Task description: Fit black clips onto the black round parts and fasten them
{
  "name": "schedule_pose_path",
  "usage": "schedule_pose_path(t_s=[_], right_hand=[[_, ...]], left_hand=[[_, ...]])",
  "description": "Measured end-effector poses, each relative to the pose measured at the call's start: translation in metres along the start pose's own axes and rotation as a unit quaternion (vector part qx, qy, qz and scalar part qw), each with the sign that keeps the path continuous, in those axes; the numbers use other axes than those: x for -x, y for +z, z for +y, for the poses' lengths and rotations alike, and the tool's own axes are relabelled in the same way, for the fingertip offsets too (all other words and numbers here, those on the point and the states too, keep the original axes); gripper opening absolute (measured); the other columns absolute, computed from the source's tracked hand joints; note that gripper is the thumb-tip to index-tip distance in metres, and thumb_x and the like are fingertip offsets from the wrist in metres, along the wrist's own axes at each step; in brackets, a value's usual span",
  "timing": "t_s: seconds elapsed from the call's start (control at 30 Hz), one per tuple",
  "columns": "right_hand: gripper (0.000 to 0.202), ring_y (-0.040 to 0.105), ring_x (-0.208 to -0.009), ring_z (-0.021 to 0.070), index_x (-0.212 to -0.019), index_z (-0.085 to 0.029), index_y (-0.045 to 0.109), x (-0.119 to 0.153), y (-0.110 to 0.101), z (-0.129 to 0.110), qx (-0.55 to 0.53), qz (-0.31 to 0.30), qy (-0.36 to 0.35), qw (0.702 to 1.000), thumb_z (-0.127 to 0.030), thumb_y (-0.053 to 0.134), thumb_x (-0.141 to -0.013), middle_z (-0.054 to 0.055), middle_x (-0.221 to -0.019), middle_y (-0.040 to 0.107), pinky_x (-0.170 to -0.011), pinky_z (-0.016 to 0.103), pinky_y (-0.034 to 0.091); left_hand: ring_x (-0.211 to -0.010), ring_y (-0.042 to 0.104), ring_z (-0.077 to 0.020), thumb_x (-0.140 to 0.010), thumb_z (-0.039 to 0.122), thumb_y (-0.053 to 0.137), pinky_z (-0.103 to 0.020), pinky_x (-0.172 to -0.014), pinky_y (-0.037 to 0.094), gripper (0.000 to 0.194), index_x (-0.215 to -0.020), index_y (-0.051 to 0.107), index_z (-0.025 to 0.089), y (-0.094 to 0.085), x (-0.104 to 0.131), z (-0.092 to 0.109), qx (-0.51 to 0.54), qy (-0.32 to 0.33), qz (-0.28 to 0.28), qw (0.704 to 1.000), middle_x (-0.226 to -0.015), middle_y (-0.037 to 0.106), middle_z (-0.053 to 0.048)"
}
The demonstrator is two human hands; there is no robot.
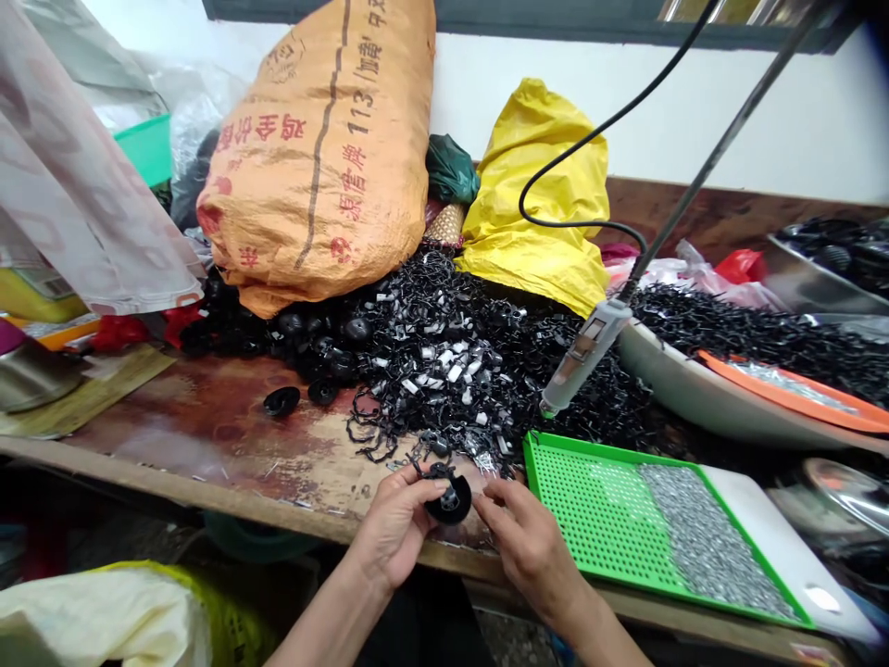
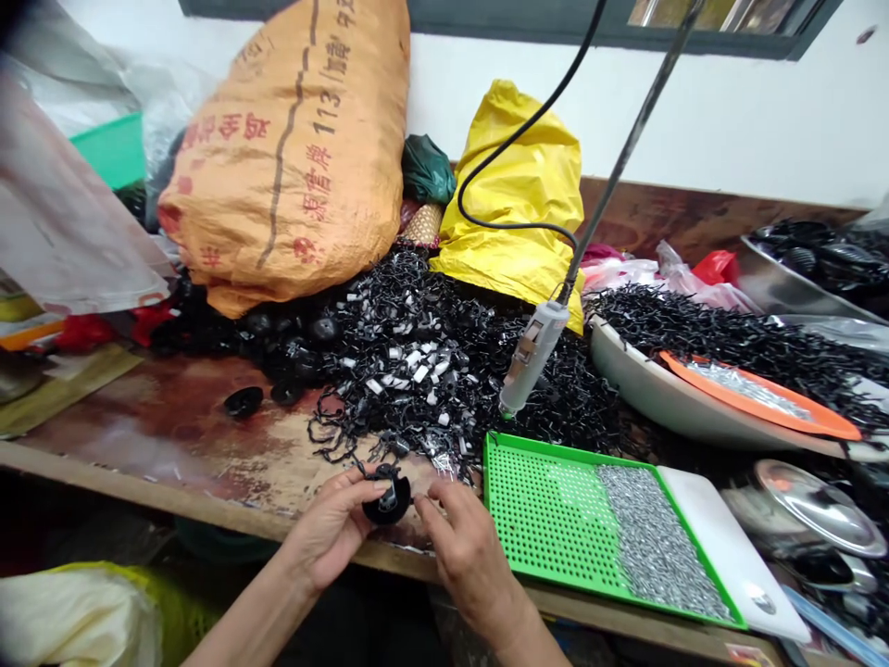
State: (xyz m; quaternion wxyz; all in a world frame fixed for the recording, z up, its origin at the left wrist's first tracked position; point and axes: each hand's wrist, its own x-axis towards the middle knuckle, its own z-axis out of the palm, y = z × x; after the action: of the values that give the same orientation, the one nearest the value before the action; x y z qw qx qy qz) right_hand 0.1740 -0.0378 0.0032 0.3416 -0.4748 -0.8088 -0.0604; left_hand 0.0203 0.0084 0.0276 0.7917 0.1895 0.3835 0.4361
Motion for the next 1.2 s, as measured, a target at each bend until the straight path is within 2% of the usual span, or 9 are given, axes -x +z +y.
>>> schedule_pose_path(t_s=[0.1,0.2,0.27,0.37,0.6,0.93,1.03,1.13,1.2], right_hand=[[0.025,0.048,-0.061,0.0140,-0.081,-0.014,0.058,-0.003,-0.004,0.003,0.015,-0.038,0.073,0.997,-0.008,0.033,-0.080,0.006,-0.068,0.051,-0.053,0.026,0.043],[0.020,0.050,-0.062,0.0129,-0.082,-0.015,0.057,-0.010,-0.012,0.001,-0.047,0.008,0.155,0.987,-0.013,0.038,-0.080,0.005,-0.070,0.053,-0.056,0.025,0.044],[0.016,0.052,-0.067,0.0125,-0.084,-0.016,0.057,-0.014,-0.015,-0.004,-0.133,0.020,0.166,0.977,-0.013,0.041,-0.079,0.005,-0.073,0.055,-0.059,0.024,0.045],[0.023,0.053,-0.069,0.0125,-0.091,-0.018,0.056,-0.016,-0.014,-0.013,-0.187,0.016,0.119,0.975,-0.008,0.039,-0.079,0.005,-0.077,0.055,-0.058,0.023,0.045],[0.029,0.051,-0.068,0.0141,-0.093,-0.019,0.053,-0.009,-0.005,-0.020,-0.144,0.060,0.052,0.986,-0.001,0.039,-0.075,0.006,-0.074,0.053,-0.057,0.026,0.045],[0.043,0.051,-0.074,0.0140,-0.110,-0.023,0.047,-0.002,-0.009,-0.015,-0.155,0.034,-0.001,0.987,-0.001,0.037,-0.075,0.007,-0.081,0.050,-0.060,0.026,0.046],[0.035,0.051,-0.071,0.0135,-0.106,-0.026,0.050,-0.001,-0.009,-0.012,-0.166,0.007,0.001,0.986,-0.008,0.041,-0.077,0.005,-0.079,0.052,-0.058,0.026,0.045],[0.025,0.051,-0.070,0.0141,-0.098,-0.025,0.053,0.000,-0.009,-0.009,-0.154,-0.055,0.008,0.987,-0.013,0.043,-0.078,0.004,-0.078,0.055,-0.059,0.027,0.044],[0.022,0.050,-0.071,0.0147,-0.096,-0.023,0.053,-0.002,-0.009,-0.007,-0.132,-0.088,-0.024,0.987,-0.013,0.044,-0.078,0.004,-0.078,0.056,-0.061,0.029,0.042]], left_hand=[[-0.051,0.053,-0.0083,-0.054,0.006,0.063,-0.020,-0.049,0.043,0.016,-0.065,0.055,0.013,0.000,-0.001,0.001,-0.023,0.006,0.011,1.000,-0.058,0.060,0.001],[-0.050,0.052,-0.0093,-0.055,0.007,0.062,-0.022,-0.046,0.043,0.016,-0.066,0.054,0.014,0.000,-0.001,0.001,-0.049,0.007,0.017,0.999,-0.058,0.060,0.001],[-0.049,0.052,-0.0103,-0.054,0.007,0.062,-0.024,-0.046,0.044,0.016,-0.066,0.053,0.014,0.000,-0.002,0.000,-0.055,0.000,0.004,0.998,-0.058,0.060,0.001],[-0.046,0.051,-0.0097,-0.051,0.005,0.062,-0.024,-0.046,0.043,0.018,-0.064,0.054,0.014,0.000,-0.003,-0.002,-0.053,-0.016,-0.017,0.998,-0.055,0.059,0.002],[-0.046,0.052,-0.0078,-0.047,0.000,0.062,-0.020,-0.049,0.041,0.019,-0.060,0.057,0.013,0.001,-0.002,-0.002,-0.036,-0.039,-0.039,0.998,-0.052,0.060,0.002],[-0.041,0.050,-0.0091,-0.047,0.004,0.059,-0.024,-0.045,0.042,0.017,-0.061,0.056,0.014,0.000,-0.005,0.003,-0.066,-0.117,-0.053,0.989,-0.049,0.059,0.002],[-0.041,0.050,-0.0093,-0.046,0.003,0.059,-0.023,-0.045,0.041,0.016,-0.059,0.057,0.013,-0.001,-0.005,0.002,-0.082,-0.131,-0.065,0.986,-0.048,0.059,0.002],[-0.040,0.050,-0.0088,-0.045,0.000,0.058,-0.022,-0.046,0.040,0.016,-0.056,0.057,0.012,-0.002,-0.005,0.002,-0.100,-0.141,-0.072,0.982,-0.046,0.058,0.001],[-0.040,0.050,-0.0089,-0.045,-0.001,0.057,-0.022,-0.046,0.039,0.018,-0.057,0.058,0.012,-0.003,-0.003,0.004,-0.111,-0.144,-0.074,0.981,-0.047,0.059,0.001]])
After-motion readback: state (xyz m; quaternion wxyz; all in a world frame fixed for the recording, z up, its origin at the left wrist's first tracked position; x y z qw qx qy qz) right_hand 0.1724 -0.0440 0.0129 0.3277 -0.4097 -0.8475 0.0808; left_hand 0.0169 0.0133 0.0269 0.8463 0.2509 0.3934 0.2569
